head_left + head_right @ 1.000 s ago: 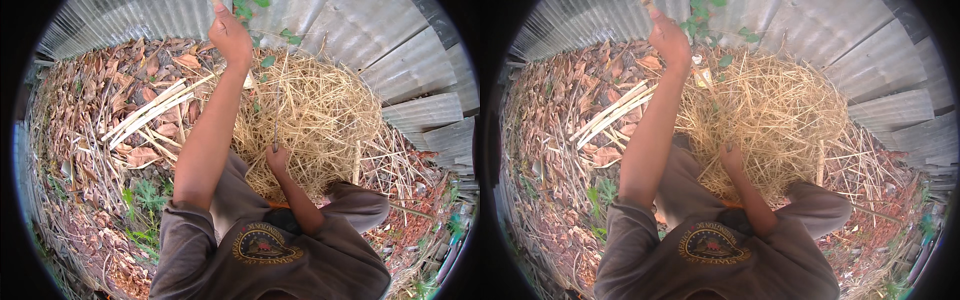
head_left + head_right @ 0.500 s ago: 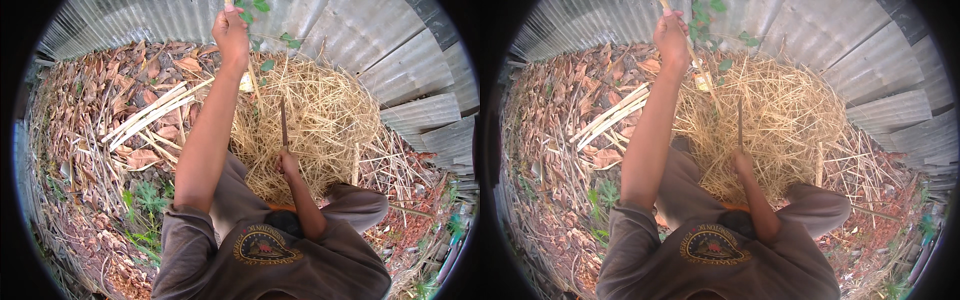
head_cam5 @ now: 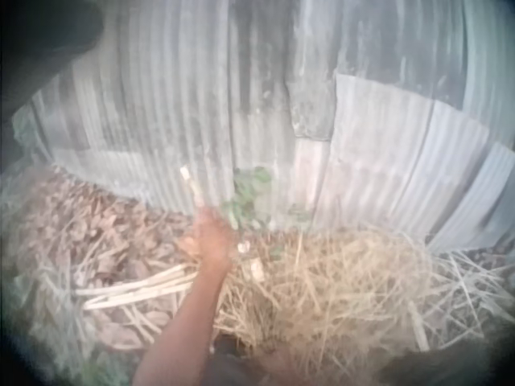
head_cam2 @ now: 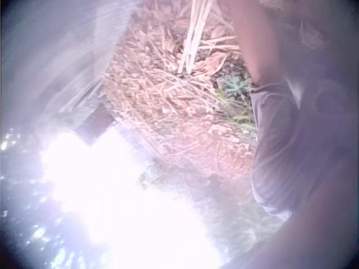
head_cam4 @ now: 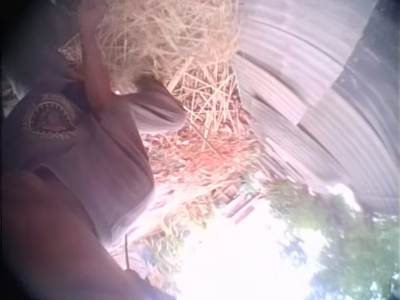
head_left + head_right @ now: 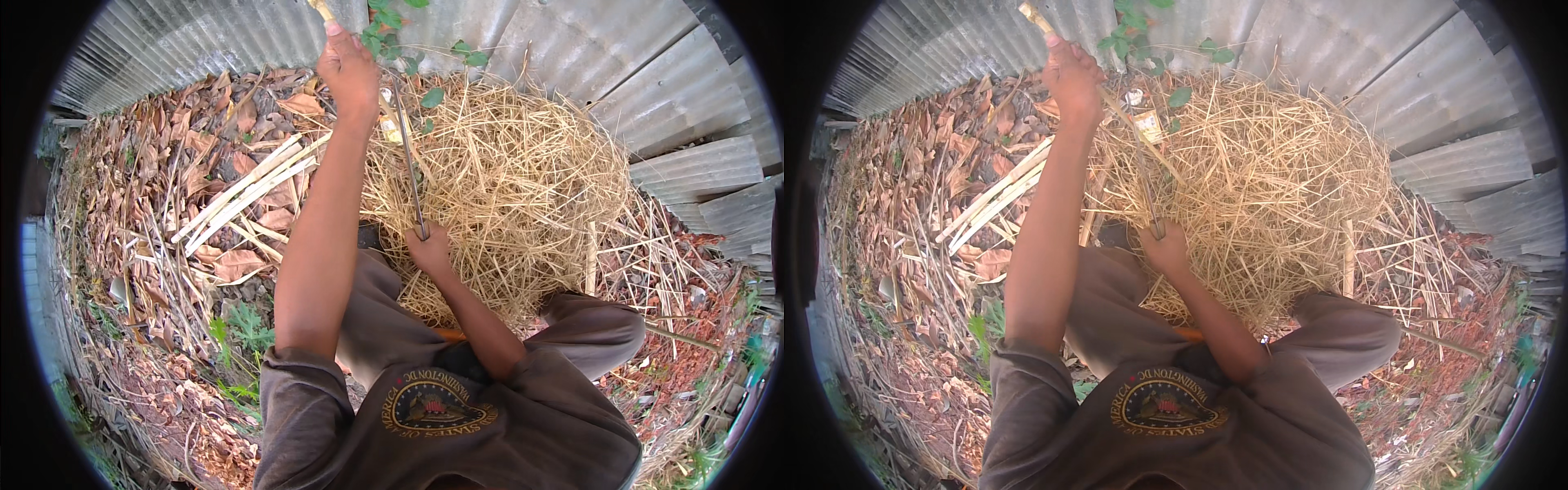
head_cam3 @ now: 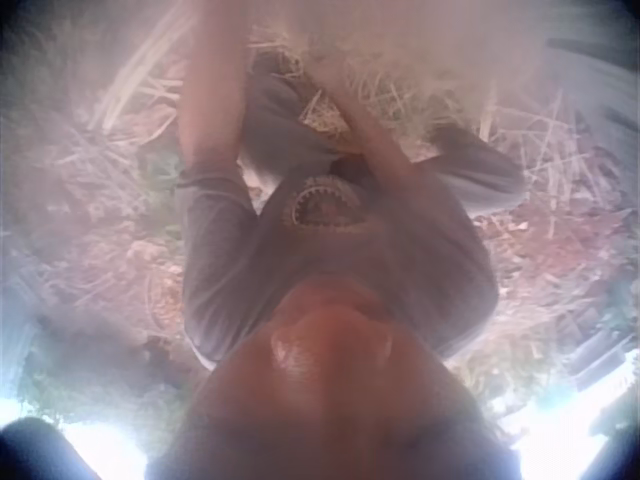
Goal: The person sits on the ground and uses a knife to shave and sharpen a long stick. They then use a blue utility knife to further refine the stick's surface.
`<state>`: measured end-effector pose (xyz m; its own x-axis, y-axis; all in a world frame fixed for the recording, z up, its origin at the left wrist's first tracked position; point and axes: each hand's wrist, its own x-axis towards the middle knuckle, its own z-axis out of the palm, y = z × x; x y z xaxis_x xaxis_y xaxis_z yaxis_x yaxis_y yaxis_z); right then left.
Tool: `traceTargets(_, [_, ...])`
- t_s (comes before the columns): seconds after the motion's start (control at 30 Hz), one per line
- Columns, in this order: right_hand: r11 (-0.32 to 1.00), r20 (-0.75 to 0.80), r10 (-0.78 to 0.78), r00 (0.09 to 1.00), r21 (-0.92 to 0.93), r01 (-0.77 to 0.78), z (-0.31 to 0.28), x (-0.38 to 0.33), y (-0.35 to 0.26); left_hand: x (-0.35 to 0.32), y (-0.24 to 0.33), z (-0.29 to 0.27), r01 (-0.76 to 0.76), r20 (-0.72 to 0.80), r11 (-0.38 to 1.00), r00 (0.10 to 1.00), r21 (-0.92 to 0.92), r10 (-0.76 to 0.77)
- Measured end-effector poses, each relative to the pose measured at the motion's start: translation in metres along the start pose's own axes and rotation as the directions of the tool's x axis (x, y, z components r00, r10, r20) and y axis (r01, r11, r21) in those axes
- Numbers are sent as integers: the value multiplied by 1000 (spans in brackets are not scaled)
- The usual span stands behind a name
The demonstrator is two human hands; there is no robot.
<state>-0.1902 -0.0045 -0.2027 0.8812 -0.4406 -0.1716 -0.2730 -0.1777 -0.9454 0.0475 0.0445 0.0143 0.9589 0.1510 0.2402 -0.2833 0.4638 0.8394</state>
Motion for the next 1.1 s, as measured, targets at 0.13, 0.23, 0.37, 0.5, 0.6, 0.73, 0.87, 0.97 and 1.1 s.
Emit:
traceTargets(0.13, [841,119,498,859,175,-512,-8,14,22,4,7,-7,24,-53,999,998,-34,-26])
traceTargets(0.23, [962,192,173,966,177,-207,-14,7,15,-2,7,-12,118,-36,990,992,-82,-121])
traceTargets(0.37, [963,191,218,957,120,-243,-12,19,4,10,11,-25,212,172,957,969,-196,-179])
traceTargets(0.5, [929,265,293,919,147,-338,-12,14,-7,14,16,-41,287,168,934,952,-213,-255])
traceTargets(0.6, [977,251,81,965,169,-126,-2,10,-39,14,20,-35,274,159,942,956,-193,-245])
traceTargets(0.73, [940,177,277,944,152,-304,11,14,16,13,11,-48,264,142,953,959,-146,-244])
traceTargets(0.87, [998,125,39,991,36,-44,6,17,-44,10,11,-40,170,28,969,985,-179,-168])
traceTargets(0.97, [989,38,-28,999,149,22,26,22,-45,8,6,-31,141,0,968,990,-207,-144])
traceTargets(1.1, [968,23,249,968,28,-249,13,31,35,12,5,-34,132,-98,977,984,-165,-150])
